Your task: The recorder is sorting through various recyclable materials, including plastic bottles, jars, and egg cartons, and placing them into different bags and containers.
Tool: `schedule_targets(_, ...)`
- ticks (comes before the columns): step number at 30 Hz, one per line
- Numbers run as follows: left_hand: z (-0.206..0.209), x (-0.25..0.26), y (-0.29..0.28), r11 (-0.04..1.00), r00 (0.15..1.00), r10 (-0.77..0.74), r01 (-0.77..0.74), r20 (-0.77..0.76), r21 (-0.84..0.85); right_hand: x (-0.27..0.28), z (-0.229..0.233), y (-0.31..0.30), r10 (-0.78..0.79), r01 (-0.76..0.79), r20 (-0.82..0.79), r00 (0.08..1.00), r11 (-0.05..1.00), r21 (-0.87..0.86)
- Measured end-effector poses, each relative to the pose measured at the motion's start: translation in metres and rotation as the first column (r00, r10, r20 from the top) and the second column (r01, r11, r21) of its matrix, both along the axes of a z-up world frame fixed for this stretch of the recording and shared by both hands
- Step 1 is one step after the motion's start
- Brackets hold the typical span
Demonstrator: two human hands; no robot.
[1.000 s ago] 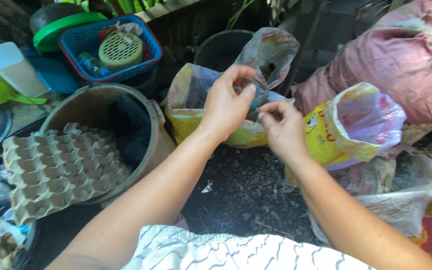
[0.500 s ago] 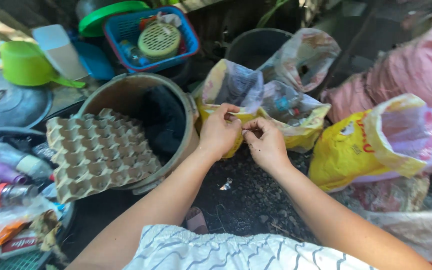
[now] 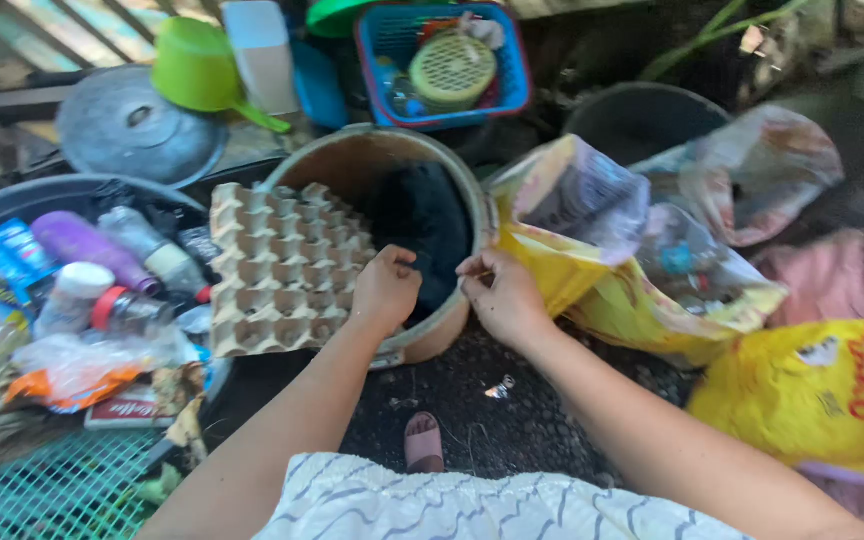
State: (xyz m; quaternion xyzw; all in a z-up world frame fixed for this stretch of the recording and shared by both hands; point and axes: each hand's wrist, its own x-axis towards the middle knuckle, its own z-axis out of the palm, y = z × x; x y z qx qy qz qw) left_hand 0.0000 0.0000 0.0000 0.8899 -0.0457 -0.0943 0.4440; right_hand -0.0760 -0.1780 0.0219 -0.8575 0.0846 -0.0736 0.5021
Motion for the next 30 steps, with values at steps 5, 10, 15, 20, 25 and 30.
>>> schedule_targets(5, -0.029, 0.016, 0.046, 0.993, 0.996, 0.087, -0.084, -0.029, 0.089, 0.012, -0.007, 0.039, 0.138, -0.142, -0.079, 0.987, 0.989, -0.041)
schedule_targets(10, -0.050, 0.029, 0.095, 0.981, 0.985, 0.166, -0.169, 0.041, 0.093, 0.023, -0.009, 0.065, 0.247, -0.248, -0.085, 0.965, 0.969, -0.005)
schedule_targets(15, -0.070, 0.071, 0.164, 0.945, 0.956, 0.282, -0.290, 0.078, 0.148, 0.037, -0.005, 0.073, 0.299, -0.306, -0.179, 0.938, 0.952, -0.016)
schedule_targets(20, -0.004, 0.090, 0.191, 0.777, 0.827, 0.526, -0.562, 0.197, 0.285, 0.050, -0.001, 0.077, 0.252, -0.261, -0.180, 0.951, 0.965, -0.027)
schedule_targets(25, -0.012, 0.092, 0.201, 0.672, 0.753, 0.616, -0.656, 0.231, 0.345, 0.046, -0.012, 0.076, 0.283, -0.279, -0.153, 0.947, 0.959, 0.046)
schedule_targets(30, -0.072, 0.086, 0.191, 0.631, 0.721, 0.691, -0.634, 0.048, 0.447, 0.037, -0.023, 0.066, 0.316, -0.311, -0.183, 0.931, 0.949, 0.055)
